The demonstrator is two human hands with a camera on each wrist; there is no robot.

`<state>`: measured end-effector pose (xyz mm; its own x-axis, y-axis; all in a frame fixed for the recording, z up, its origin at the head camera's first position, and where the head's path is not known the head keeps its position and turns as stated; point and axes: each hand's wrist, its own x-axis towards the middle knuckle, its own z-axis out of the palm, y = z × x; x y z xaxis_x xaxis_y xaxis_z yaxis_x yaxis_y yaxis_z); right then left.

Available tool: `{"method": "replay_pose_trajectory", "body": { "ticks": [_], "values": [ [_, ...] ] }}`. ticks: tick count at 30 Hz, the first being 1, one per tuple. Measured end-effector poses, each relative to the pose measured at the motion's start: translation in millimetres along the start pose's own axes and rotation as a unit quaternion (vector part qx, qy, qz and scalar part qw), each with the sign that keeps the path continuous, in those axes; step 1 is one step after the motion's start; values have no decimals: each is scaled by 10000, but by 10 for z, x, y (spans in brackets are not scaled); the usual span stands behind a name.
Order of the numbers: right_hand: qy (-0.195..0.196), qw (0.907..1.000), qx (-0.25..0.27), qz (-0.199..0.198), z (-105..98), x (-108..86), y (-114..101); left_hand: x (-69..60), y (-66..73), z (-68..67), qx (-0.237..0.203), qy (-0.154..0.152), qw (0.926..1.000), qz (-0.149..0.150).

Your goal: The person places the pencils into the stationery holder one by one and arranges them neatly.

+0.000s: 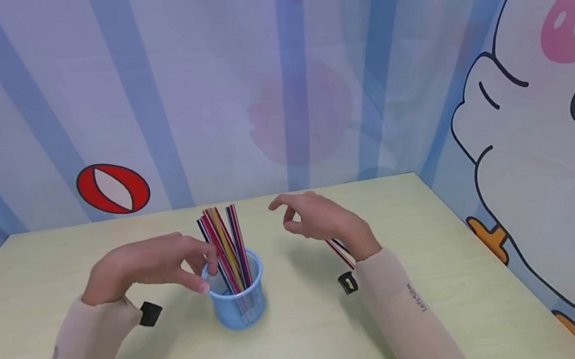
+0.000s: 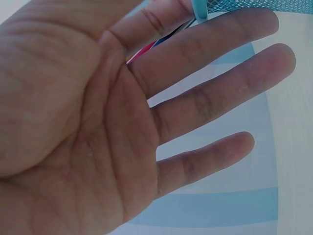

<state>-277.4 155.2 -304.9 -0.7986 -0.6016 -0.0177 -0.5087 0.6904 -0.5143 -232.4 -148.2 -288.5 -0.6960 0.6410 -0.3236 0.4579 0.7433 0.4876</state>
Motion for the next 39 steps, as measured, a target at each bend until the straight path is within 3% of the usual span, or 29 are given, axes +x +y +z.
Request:
{"method": "replay_pose_trajectory", "body": {
  "ticks": [11, 17, 27, 31, 39],
  "values": [
    [-170, 9978, -591, 244, -57, -18, 170, -4, 2, -2, -29, 16, 10000, -43],
    [-513, 9934, -753, 698, -68, -38, 244, 1, 8, -7, -66, -18, 10000, -73],
    [-1393, 9782, -478, 1465, -61, -64, 386, -3, 25, -21, -7, -41, 10000, -81],
    [-1505, 9732, -330, 1710, -47, -58, 423, -9, 26, -22, -21, -62, 10000, -50],
    [-1569, 9633, -598, 2096, 0, -46, 485, -12, 28, -21, -34, -39, 9999, -103]
  ]
}}
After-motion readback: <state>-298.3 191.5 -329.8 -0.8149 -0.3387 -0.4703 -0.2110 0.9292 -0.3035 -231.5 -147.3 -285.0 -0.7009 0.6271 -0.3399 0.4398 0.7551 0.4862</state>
